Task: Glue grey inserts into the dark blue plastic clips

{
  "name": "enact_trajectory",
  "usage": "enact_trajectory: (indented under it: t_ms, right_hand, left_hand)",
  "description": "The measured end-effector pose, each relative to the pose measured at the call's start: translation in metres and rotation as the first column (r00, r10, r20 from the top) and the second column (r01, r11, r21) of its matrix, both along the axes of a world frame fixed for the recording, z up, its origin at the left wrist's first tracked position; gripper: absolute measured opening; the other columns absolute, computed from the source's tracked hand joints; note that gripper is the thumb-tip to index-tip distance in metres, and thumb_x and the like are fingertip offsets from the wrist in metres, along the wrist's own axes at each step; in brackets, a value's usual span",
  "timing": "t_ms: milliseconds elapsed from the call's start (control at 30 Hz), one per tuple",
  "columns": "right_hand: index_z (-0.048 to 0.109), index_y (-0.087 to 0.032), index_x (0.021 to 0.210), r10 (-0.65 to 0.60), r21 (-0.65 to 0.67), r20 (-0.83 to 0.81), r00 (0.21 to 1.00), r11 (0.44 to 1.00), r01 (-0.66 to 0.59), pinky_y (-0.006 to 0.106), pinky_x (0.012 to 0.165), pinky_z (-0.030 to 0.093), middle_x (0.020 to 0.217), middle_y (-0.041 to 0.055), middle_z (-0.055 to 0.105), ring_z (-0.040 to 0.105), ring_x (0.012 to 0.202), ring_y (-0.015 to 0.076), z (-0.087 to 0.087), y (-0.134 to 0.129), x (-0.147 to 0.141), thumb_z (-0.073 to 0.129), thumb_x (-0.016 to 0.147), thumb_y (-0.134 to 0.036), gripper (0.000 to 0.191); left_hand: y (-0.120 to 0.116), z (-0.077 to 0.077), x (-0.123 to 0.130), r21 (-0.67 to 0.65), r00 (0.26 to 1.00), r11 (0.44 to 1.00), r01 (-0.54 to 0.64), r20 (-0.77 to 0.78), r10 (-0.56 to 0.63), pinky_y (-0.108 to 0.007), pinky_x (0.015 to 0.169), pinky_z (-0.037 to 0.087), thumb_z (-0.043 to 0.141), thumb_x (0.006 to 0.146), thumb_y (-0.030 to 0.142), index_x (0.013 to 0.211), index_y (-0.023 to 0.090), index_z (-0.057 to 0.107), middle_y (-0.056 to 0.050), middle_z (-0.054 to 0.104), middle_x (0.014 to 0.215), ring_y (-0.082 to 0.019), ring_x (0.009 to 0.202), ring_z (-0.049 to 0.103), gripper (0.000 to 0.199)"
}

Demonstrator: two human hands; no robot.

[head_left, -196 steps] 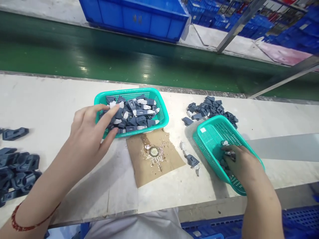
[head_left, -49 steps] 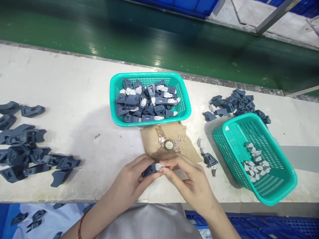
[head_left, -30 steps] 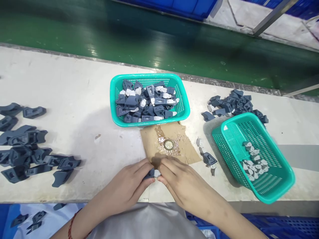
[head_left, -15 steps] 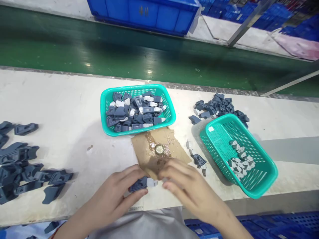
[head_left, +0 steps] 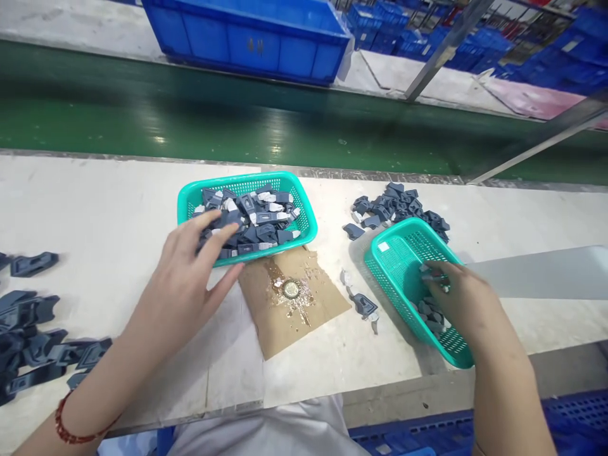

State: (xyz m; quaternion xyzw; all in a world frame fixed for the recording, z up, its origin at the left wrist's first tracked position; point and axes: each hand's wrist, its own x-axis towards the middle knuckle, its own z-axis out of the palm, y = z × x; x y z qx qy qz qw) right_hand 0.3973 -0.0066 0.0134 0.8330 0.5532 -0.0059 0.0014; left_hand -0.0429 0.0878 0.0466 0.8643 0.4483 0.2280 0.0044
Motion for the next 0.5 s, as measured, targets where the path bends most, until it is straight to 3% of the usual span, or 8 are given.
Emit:
enact_trajectory:
  t_ms: [100,300,500]
  right_hand:
    - [0.068,-0.022,0.109,0.016,0.001,0.012,1.0,1.0,-0.016,0.038,0.072,0.049,0.103,0.0125,0.073,0.067,0.085,0.0304,-0.004,0.005,0.0,0.052,0.089,-0.032,0.027]
    - [0.071,-0.023,0.103,0.08,-0.011,-0.003,0.997,0.997,-0.081,0.037,0.067,0.047,0.105,0.0132,0.072,0.067,0.079,0.0278,0.002,0.007,-0.001,0.052,0.091,-0.032,0.024]
    - [0.069,-0.024,0.094,0.062,0.0,-0.01,0.998,0.998,-0.062,0.037,0.06,0.044,0.099,0.0126,0.072,0.063,0.075,0.0281,0.012,0.008,-0.008,0.053,0.095,-0.037,0.02]
  left_hand:
    - [-0.006,-0.01,-0.003,0.009,0.994,0.998,0.059,-0.094,-0.058,-0.058,0.108,0.051,0.056,0.101,0.027,0.125,0.013,0.063,-0.024,0.051,0.149,-0.043,0.136,0.054,0.028]
    - [-0.005,-0.018,-0.011,-0.005,0.995,1.0,-0.019,-0.1,0.019,-0.056,0.104,0.055,0.045,0.105,0.021,0.109,0.015,0.069,-0.021,0.057,0.146,-0.039,0.133,0.059,0.025]
    - [-0.01,-0.015,-0.024,-0.115,0.999,0.993,-0.027,-0.036,0.023,-0.058,0.114,0.048,0.046,0.104,0.021,0.112,0.017,0.067,-0.019,0.048,0.155,-0.039,0.148,0.045,0.023]
